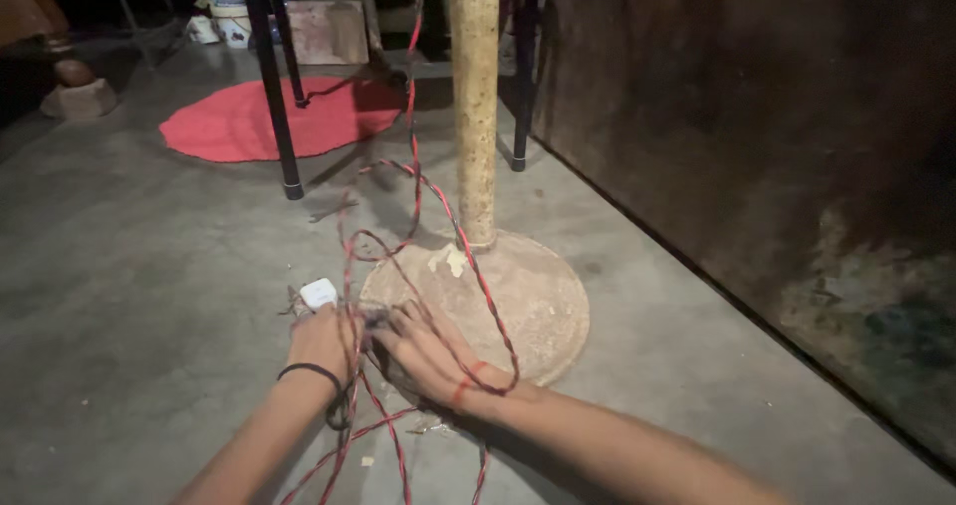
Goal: The person sits on the floor and wipes the base and power cord of a standing fan with a cloth. They then wipe the fan's metal cage and motor housing, moving around the fan to clean different sections.
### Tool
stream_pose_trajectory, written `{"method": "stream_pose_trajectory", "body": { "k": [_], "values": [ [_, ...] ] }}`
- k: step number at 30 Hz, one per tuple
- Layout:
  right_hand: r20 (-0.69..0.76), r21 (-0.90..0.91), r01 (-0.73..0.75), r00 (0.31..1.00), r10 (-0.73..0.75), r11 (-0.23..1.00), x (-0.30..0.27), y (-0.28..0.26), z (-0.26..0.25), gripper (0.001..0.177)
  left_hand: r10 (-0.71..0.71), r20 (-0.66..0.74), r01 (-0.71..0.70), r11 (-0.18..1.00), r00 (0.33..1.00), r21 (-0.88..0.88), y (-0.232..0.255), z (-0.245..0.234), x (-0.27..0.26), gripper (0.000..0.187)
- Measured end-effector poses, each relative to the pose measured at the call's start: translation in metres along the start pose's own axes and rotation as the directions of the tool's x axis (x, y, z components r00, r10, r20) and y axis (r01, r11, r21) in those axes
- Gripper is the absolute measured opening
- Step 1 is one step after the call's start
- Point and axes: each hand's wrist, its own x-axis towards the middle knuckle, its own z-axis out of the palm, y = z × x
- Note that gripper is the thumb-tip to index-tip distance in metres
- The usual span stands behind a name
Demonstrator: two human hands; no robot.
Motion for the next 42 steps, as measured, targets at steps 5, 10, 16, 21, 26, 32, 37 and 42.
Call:
{"method": "stream_pose_trajectory", "body": {
  "k": [5,10,16,21,26,32,37,42],
  "values": [
    [-0.016,0.087,0.003,1.000,-0.001,0.996,-0.026,-0.011,-0.035,0.037,0.207,0.476,-0.341,0.915,0.855,0.214,0.061,-0.110,-0.023,0.027],
    [-0.118,0.035,0.036,0.992,-0.032,0.999,-0.029,0.010,-0.039,0.040,0.151,0.319,-0.205,0.968,0.936,0.144,0.076,-0.115,-0.010,0.024],
    [-0.162,0.004,0.086,0.983,-0.084,0.996,-0.039,0.015,-0.038,0.030,0.145,0.290,-0.224,0.938,0.946,0.264,0.090,-0.063,-0.021,0.024],
    [0.025,0.080,0.047,0.998,-0.050,0.996,-0.061,0.008,-0.072,0.036,0.272,0.419,-0.393,0.889,0.866,0.236,0.091,-0.060,-0.029,0.021],
    [0.044,0.100,0.059,0.997,-0.064,0.993,-0.082,0.016,-0.091,0.038,0.361,0.485,-0.457,0.885,0.796,0.091,0.119,-0.096,-0.053,0.027],
    [0.256,0.052,-0.041,0.966,0.026,0.998,-0.111,0.036,-0.127,0.031,0.521,0.511,-0.602,0.798,0.684,-0.007,0.160,-0.085,-0.065,0.041],
    [0.277,0.073,0.065,0.957,-0.083,0.995,-0.126,0.064,-0.133,0.035,0.695,0.416,-0.767,0.641,0.586,0.010,0.177,-0.047,-0.065,0.040],
    [0.276,0.023,0.158,0.948,-0.158,0.987,-0.140,0.092,-0.142,0.038,0.698,0.319,-0.728,0.684,0.641,-0.035,0.202,-0.011,-0.070,0.031]
  ]
}}
